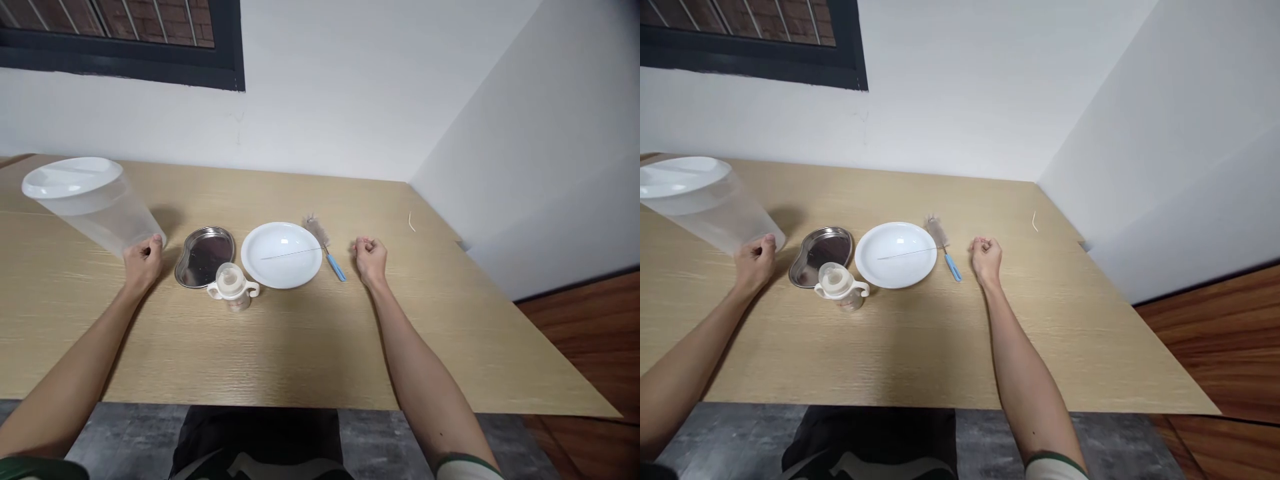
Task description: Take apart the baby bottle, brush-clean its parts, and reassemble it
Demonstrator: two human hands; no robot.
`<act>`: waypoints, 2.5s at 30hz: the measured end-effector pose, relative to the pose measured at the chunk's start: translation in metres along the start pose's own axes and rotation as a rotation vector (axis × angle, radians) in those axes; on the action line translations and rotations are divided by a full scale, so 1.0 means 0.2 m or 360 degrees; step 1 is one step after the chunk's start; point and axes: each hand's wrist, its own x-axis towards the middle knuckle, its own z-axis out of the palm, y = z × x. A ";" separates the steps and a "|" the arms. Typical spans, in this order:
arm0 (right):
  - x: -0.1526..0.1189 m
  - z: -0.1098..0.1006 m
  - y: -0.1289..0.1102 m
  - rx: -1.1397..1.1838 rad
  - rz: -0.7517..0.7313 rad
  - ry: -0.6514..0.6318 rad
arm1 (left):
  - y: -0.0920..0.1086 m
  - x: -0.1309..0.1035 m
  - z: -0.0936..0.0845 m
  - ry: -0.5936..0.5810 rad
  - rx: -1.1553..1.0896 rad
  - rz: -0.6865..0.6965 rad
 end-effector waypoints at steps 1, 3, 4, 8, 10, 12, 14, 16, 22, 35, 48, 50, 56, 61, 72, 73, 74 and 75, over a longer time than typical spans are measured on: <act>0.00 0.00 0.00 -0.0001 0.0017 -0.0004 | 0.00 0.00 0.00 0.0004 -0.0003 0.0005; 0.00 0.00 -0.01 -0.0003 0.0044 -0.0013 | 0.01 0.00 0.00 0.0014 -0.0006 0.0020; -0.01 0.00 -0.01 -0.0004 0.0055 -0.0020 | 0.01 0.00 0.01 0.0019 -0.0006 0.0030; -0.03 0.01 -0.04 -0.0012 0.0089 -0.0082 | 0.02 0.03 0.03 0.0030 -0.0003 0.0094; -0.05 0.01 -0.07 -0.0022 0.0097 -0.0127 | 0.03 0.06 0.05 0.0005 -0.0007 0.0148; -0.07 0.01 -0.09 -0.0035 0.0099 -0.0165 | 0.04 0.08 0.06 -0.0040 -0.0018 0.0215; -0.08 0.00 -0.10 -0.0049 0.0096 -0.0181 | 0.05 0.09 0.06 -0.0067 -0.0041 0.0279; -0.09 0.00 -0.11 -0.0060 0.0085 -0.0178 | 0.07 0.08 0.05 -0.0046 -0.0080 0.0322; -0.10 0.00 -0.13 -0.0065 0.0029 -0.0133 | 0.07 0.04 -0.02 -0.0001 -0.0150 0.0346; -0.14 0.03 -0.21 -0.0131 0.0052 0.0027 | 0.06 0.05 -0.07 -0.0495 0.0142 0.0333; -0.17 0.03 -0.21 -0.0185 0.0039 -0.0018 | 0.10 0.02 -0.07 -0.0695 0.0318 0.0339; -0.17 0.03 -0.21 -0.0193 0.0039 -0.0022 | 0.11 0.02 -0.07 -0.0713 0.0323 0.0345; -0.18 0.04 -0.22 -0.0206 0.0035 0.0035 | 0.11 0.02 -0.06 -0.0765 0.0331 0.0333; -0.18 0.04 -0.22 -0.0236 0.0004 0.0134 | 0.10 0.02 -0.06 -0.0769 0.0324 0.0306; -0.18 0.04 -0.20 -0.0296 -0.0089 0.0251 | 0.11 0.03 -0.06 -0.0617 0.0330 0.0269; -0.18 0.04 -0.21 -0.0282 -0.0107 0.0250 | 0.10 0.03 -0.06 -0.0578 0.0334 0.0279; -0.18 0.04 -0.21 -0.0264 -0.0126 0.0250 | 0.10 0.03 -0.05 -0.0538 0.0337 0.0284; -0.19 0.04 -0.22 -0.0246 -0.0146 0.0256 | 0.09 0.03 -0.05 -0.0501 0.0338 0.0285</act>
